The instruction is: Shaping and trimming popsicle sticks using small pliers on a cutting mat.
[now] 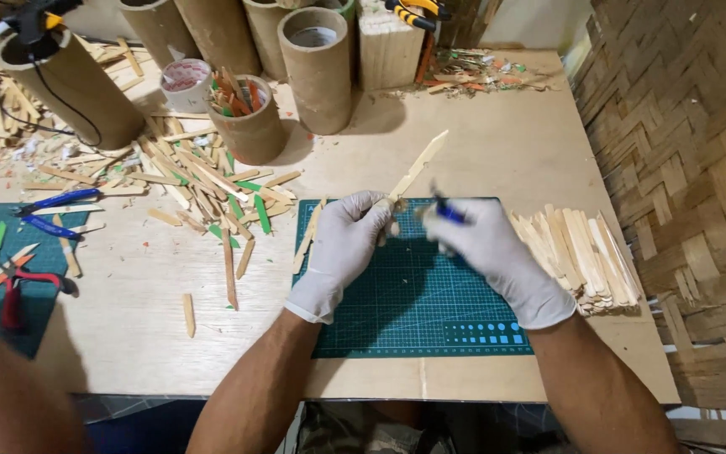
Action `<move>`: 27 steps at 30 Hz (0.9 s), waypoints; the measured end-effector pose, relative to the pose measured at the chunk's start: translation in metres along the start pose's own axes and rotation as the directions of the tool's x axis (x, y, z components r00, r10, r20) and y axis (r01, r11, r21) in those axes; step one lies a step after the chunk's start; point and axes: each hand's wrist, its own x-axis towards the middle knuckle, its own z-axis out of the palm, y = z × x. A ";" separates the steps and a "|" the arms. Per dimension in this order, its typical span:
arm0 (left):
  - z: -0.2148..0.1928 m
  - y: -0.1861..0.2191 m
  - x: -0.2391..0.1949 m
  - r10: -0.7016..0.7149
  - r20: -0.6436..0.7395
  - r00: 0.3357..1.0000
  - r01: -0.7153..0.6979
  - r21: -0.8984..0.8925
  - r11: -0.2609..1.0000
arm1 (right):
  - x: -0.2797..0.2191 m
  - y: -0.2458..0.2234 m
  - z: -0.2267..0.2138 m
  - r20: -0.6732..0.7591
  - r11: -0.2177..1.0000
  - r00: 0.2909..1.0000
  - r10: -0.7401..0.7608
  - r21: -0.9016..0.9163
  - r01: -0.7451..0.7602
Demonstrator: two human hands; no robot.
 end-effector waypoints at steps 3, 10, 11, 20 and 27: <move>0.003 -0.005 -0.004 -0.020 0.095 0.995 0.011 0.093 0.996 | 0.015 0.022 -0.008 -0.034 0.845 0.989 0.146 0.523 -0.107; 0.009 0.008 -0.012 -0.054 0.158 0.986 0.025 0.177 0.984 | 0.013 0.021 -0.003 -0.082 0.822 0.979 0.186 0.559 -0.109; 0.009 0.005 -0.011 -0.059 0.141 0.988 0.034 0.173 0.984 | 0.014 0.023 0.001 -0.125 0.817 0.976 0.181 0.571 -0.078; 0.012 -0.005 -0.005 -0.042 0.059 0.997 0.037 0.091 0.995 | 0.016 0.029 0.009 -0.212 0.805 0.964 0.159 0.594 -0.002; -0.014 -0.003 0.004 -0.029 -0.035 0.999 0.031 0.074 0.997 | 0.001 -0.007 -0.027 -0.069 0.973 0.989 0.132 0.198 -0.116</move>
